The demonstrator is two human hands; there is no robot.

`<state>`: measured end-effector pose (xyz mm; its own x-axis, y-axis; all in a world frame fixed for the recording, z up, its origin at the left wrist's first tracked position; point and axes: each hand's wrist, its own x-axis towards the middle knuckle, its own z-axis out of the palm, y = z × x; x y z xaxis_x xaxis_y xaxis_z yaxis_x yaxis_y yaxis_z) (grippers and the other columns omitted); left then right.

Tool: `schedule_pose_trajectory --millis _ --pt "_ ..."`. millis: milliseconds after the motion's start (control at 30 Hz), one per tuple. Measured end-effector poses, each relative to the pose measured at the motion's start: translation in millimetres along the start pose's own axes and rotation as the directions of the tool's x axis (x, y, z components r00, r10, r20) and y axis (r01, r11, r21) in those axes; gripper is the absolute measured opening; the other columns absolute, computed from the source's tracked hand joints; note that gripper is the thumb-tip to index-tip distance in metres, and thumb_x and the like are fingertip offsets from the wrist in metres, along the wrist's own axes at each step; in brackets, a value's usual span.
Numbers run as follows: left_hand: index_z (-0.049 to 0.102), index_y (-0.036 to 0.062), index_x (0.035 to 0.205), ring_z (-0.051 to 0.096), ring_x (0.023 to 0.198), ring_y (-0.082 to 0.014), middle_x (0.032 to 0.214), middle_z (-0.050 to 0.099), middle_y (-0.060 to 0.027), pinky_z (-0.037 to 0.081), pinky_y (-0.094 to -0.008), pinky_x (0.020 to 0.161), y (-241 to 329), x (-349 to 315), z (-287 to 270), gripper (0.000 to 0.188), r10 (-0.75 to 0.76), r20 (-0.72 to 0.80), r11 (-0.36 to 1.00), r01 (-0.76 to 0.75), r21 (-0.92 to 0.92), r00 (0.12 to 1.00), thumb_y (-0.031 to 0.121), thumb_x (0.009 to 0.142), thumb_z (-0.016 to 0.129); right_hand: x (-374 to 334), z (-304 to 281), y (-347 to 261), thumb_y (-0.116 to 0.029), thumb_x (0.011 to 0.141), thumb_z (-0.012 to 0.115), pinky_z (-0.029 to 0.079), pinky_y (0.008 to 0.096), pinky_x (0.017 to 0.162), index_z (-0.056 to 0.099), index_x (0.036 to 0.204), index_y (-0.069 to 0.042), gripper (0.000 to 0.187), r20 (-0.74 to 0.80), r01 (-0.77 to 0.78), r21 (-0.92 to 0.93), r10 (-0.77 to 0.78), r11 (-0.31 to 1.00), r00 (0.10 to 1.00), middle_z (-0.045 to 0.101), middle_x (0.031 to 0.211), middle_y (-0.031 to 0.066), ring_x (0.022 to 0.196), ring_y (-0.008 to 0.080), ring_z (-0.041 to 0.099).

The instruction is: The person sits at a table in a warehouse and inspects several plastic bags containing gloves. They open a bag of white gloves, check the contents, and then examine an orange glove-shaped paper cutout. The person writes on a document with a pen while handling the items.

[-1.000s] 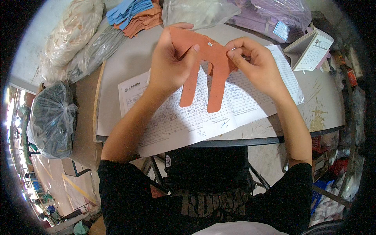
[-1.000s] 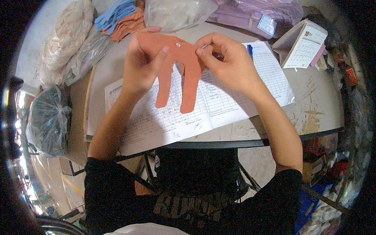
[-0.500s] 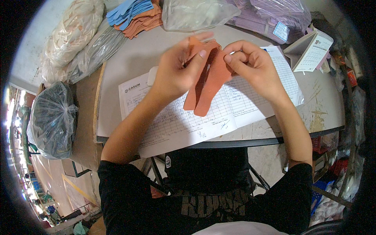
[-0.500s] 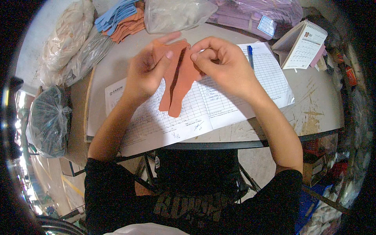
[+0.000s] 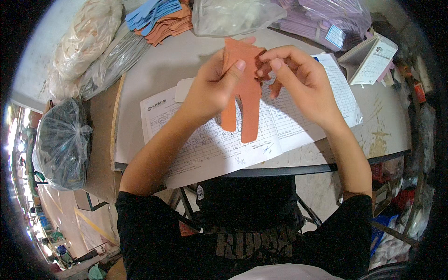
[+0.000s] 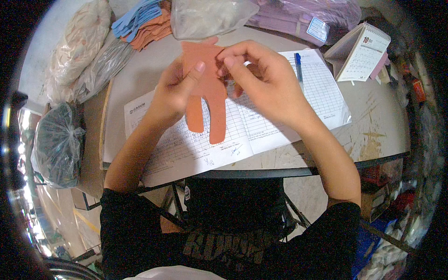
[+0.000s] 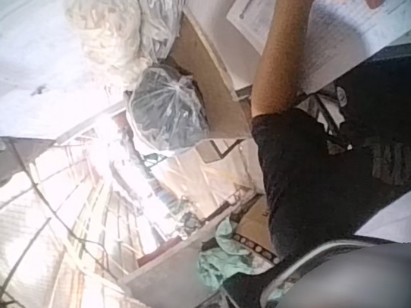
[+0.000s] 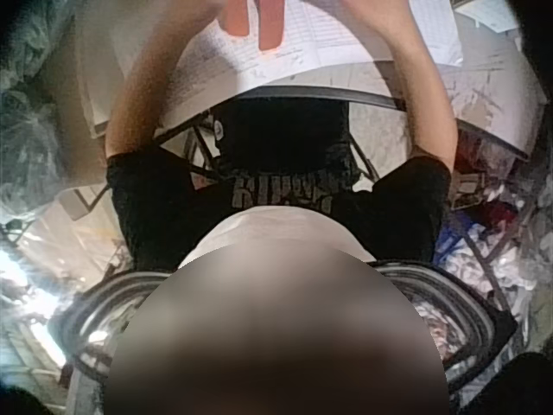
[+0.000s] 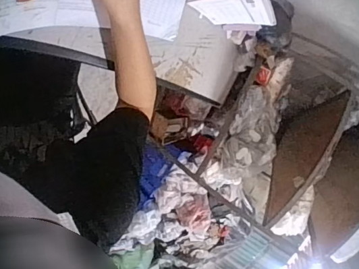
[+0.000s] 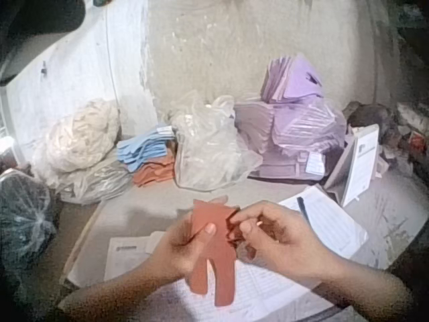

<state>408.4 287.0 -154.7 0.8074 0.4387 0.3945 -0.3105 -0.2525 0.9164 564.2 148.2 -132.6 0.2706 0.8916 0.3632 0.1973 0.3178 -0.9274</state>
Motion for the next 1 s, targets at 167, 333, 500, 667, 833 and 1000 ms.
schedule_pose_trajectory --millis 167,333,500,667,833,1000 --pt "0.043 0.0010 0.151 0.069 0.102 -0.0190 0.123 0.067 -0.0128 0.057 -0.0345 0.090 10 -1 -3 0.046 -0.147 0.020 0.971 0.148 -0.185 0.989 0.022 0.111 0.048 1 -9 2 -0.017 0.105 0.061 0.050 0.0231 0.063 0.063 0.117 0.000 0.021 -0.059 -0.104 -0.183 0.095 0.977 0.994 0.065 0.101 0.0045 0.082 0.0081 0.061" --pt "0.041 0.0025 0.153 0.068 0.107 -0.0202 0.127 0.064 -0.0130 0.056 -0.0348 0.094 6 -1 -1 0.047 -0.156 0.025 0.954 0.157 -0.254 0.987 0.021 0.111 0.048 0 0 8 -0.016 0.096 0.072 0.046 0.0239 0.056 0.062 0.115 -0.004 0.025 -0.079 0.021 -0.334 -0.050 0.942 0.996 0.065 0.092 0.0032 0.063 0.0062 0.056" --pt "0.038 0.0000 0.154 0.057 0.126 -0.0199 0.140 0.055 -0.0129 0.047 -0.0335 0.107 1 1 0 0.049 -0.141 0.087 0.943 0.160 -0.290 0.986 0.024 0.111 0.046 -2 2 8 -0.024 0.088 0.080 0.047 0.0269 0.054 0.060 0.116 -0.006 0.039 0.007 0.107 -0.468 -0.117 0.877 0.993 0.067 0.089 0.0069 0.056 0.0131 0.061" --pt "0.029 -0.0015 0.159 0.050 0.135 -0.0211 0.147 0.050 -0.0139 0.042 -0.0350 0.113 6 -5 2 0.058 -0.256 0.159 0.869 0.299 -0.394 0.953 0.028 0.111 0.043 -2 3 7 -0.039 0.081 0.086 0.051 0.0298 0.055 0.059 0.114 -0.006 0.054 0.004 0.065 -0.519 -0.073 0.852 0.997 0.068 0.092 0.0087 0.060 0.0177 0.067" --pt "0.025 -0.0007 0.162 0.055 0.122 -0.0178 0.131 0.056 -0.0101 0.045 -0.0324 0.104 6 -3 -2 0.065 -0.289 0.221 0.849 0.356 -0.391 0.932 0.032 0.111 0.046 -4 2 2 -0.033 0.082 0.085 0.052 0.0288 0.059 0.055 0.115 -0.003 0.054 0.020 0.056 -0.552 -0.053 0.832 0.998 0.065 0.103 0.0108 0.066 0.0163 0.067" --pt "0.027 -0.0015 0.161 0.059 0.111 -0.0152 0.123 0.060 -0.0085 0.048 -0.0306 0.098 4 -4 1 0.070 -0.174 0.194 0.970 0.202 -0.138 0.965 0.028 0.106 0.058 -5 2 -1 -0.026 0.086 0.082 0.053 0.0285 0.062 0.052 0.117 -0.002 0.049 0.011 0.023 -0.554 -0.020 0.832 1.000 0.063 0.107 0.0113 0.069 0.0157 0.067"
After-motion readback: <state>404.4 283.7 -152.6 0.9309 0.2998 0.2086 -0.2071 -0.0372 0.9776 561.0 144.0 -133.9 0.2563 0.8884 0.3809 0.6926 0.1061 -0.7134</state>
